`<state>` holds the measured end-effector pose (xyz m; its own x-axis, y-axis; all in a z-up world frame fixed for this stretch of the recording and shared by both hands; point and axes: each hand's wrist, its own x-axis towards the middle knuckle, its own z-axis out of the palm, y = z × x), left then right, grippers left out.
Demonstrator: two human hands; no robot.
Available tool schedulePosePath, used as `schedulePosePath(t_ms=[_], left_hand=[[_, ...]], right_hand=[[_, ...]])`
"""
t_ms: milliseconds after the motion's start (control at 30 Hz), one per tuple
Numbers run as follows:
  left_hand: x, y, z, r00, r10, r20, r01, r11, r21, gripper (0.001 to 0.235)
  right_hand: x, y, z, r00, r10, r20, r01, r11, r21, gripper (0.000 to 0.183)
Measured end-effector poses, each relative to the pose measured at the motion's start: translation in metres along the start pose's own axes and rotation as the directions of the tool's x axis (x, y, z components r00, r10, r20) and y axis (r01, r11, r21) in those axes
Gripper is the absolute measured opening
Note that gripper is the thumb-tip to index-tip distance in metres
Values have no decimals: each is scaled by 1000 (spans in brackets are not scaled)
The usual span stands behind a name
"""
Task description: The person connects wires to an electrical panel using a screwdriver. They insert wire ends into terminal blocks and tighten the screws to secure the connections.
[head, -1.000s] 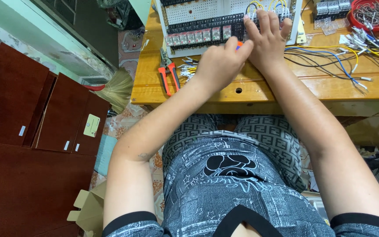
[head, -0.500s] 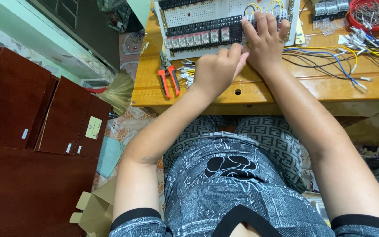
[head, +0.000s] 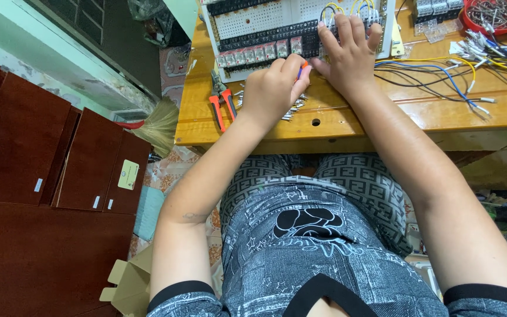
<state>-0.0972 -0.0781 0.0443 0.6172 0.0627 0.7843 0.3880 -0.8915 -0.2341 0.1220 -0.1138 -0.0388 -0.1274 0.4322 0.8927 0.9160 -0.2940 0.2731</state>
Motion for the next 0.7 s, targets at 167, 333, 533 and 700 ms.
schedulePosePath(t_ms=[167,333,533,700], left_hand=[[2,-5,-6,999,47,13,-47,999,8,16],[1,-6,-2,998,55,0,-55,998,-4,15],[9,-1,6,980,132,147,-122,990,-75,12],[15,16,5,938,287,192,-297,954,25,6]], right_hand=[[-3,0,3,999,4,32,-4,1000,-4,69],[1,0,-1,1000,-10,-11,10,1000,-23,68],[-5,0,7,999,5,33,-6,999,38,59],[5,-3,-1,997,10,-77,-6,999,47,28]])
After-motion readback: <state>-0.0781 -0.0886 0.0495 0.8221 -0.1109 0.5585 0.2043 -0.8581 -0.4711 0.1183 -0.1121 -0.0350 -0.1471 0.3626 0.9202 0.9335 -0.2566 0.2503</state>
